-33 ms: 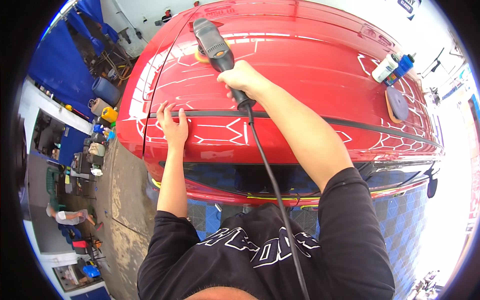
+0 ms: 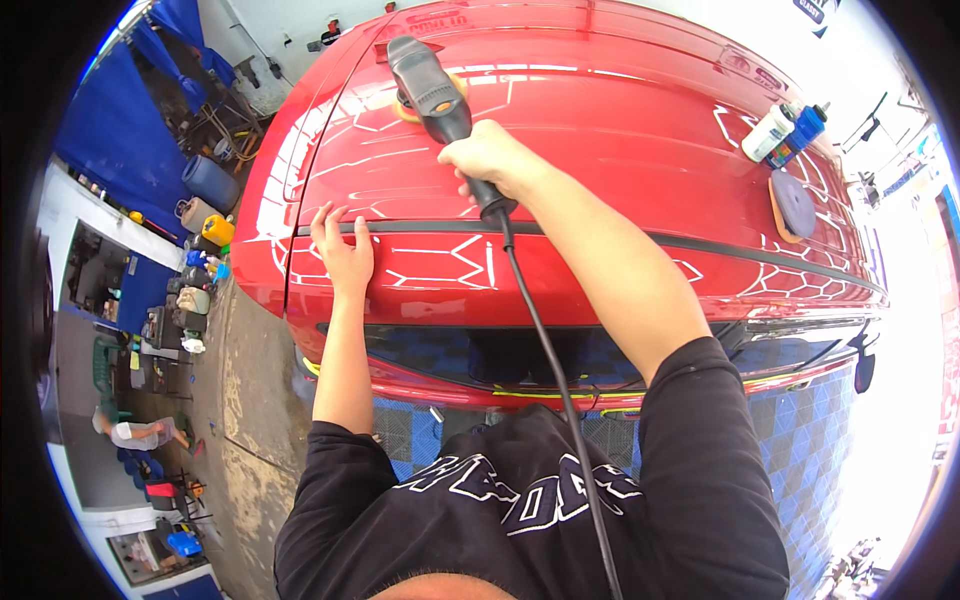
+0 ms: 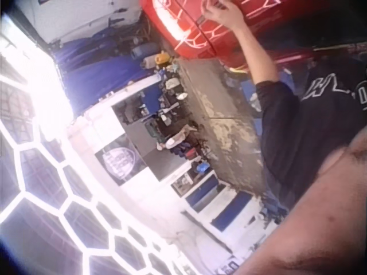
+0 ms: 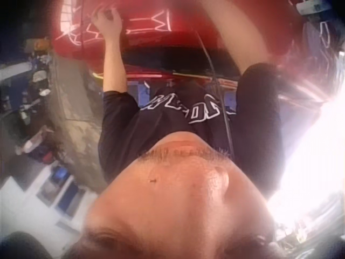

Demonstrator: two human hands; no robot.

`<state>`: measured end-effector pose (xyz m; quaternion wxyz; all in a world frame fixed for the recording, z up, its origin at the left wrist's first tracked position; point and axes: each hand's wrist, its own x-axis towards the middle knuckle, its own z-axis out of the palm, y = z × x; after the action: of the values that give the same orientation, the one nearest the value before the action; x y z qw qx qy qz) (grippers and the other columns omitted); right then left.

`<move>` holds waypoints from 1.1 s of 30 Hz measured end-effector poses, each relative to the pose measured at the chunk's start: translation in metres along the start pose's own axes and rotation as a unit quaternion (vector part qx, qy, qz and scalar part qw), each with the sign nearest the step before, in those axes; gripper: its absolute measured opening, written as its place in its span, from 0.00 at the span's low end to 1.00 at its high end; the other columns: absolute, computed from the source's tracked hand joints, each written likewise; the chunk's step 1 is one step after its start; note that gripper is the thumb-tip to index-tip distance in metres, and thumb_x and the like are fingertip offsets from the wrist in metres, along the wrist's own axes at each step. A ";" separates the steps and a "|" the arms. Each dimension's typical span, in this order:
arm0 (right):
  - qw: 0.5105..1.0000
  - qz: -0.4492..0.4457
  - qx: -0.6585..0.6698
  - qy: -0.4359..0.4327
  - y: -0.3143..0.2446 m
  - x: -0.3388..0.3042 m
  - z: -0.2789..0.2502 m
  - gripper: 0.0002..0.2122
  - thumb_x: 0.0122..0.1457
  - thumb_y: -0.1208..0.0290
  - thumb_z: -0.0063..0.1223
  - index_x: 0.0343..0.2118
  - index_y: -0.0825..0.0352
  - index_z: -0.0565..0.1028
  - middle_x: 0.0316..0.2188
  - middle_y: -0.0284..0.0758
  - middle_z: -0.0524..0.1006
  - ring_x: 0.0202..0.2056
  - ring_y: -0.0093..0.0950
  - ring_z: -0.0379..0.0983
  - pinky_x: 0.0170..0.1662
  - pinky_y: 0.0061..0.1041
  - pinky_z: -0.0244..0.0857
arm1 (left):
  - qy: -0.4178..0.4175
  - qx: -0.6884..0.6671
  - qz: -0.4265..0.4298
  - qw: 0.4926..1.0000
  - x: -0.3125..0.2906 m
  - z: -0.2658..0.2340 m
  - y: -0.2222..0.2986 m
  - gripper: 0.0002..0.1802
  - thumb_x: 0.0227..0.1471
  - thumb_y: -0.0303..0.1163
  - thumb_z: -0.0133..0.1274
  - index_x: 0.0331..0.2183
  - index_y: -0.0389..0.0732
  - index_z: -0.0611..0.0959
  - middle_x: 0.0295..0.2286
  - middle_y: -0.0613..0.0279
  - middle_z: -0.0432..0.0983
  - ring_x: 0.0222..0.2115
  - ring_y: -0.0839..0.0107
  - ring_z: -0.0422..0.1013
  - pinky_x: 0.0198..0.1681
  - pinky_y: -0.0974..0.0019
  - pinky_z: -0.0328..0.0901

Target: The person uses a rotary polisher to buff the hood of a red car. They move the tool in overlapping passes across the surface while holding a protective strip with the other hand. The hood is sectioned with tape to guide the polishing process.

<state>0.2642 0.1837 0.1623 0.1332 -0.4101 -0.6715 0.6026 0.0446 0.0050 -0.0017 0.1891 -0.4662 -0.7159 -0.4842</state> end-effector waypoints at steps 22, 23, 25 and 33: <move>0.933 -0.006 -0.259 0.252 0.057 -0.111 -0.141 0.49 0.63 0.62 0.57 0.75 0.74 0.35 0.24 0.41 0.81 0.23 0.30 0.81 0.29 0.30 0.77 | -0.017 0.040 0.050 0.998 0.011 0.011 -0.004 0.18 0.60 0.31 0.62 0.49 0.34 0.81 0.58 0.44 0.67 0.61 0.46 0.62 0.62 0.47 0.64; 0.929 0.006 -0.262 0.260 0.060 -0.114 -0.150 0.49 0.63 0.62 0.59 0.75 0.74 0.35 0.24 0.40 0.81 0.22 0.29 0.81 0.28 0.29 0.77 | -0.020 0.041 0.049 0.998 0.012 0.012 -0.002 0.18 0.60 0.31 0.62 0.49 0.34 0.81 0.58 0.44 0.67 0.61 0.46 0.62 0.62 0.47 0.64; 0.936 0.001 -0.238 0.260 0.071 -0.120 -0.170 0.50 0.60 0.67 0.58 0.75 0.72 0.34 0.22 0.40 0.80 0.21 0.29 0.80 0.25 0.30 0.76 | -0.022 0.044 0.049 0.998 0.011 0.010 0.000 0.18 0.60 0.31 0.61 0.49 0.33 0.81 0.58 0.44 0.67 0.61 0.46 0.62 0.62 0.48 0.63; 0.932 0.008 -0.213 0.294 0.078 -0.137 -0.215 0.44 0.55 0.76 0.52 0.74 0.74 0.42 0.25 0.40 0.79 0.21 0.27 0.79 0.23 0.28 0.75 | -0.018 0.049 0.047 0.998 0.009 0.009 -0.002 0.16 0.60 0.31 0.62 0.48 0.34 0.83 0.58 0.44 0.67 0.61 0.47 0.62 0.62 0.47 0.63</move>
<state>0.5253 0.2325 0.1853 0.2290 -0.5928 -0.7118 0.2990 0.0403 0.0174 -0.0004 0.2216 -0.4980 -0.7194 -0.4306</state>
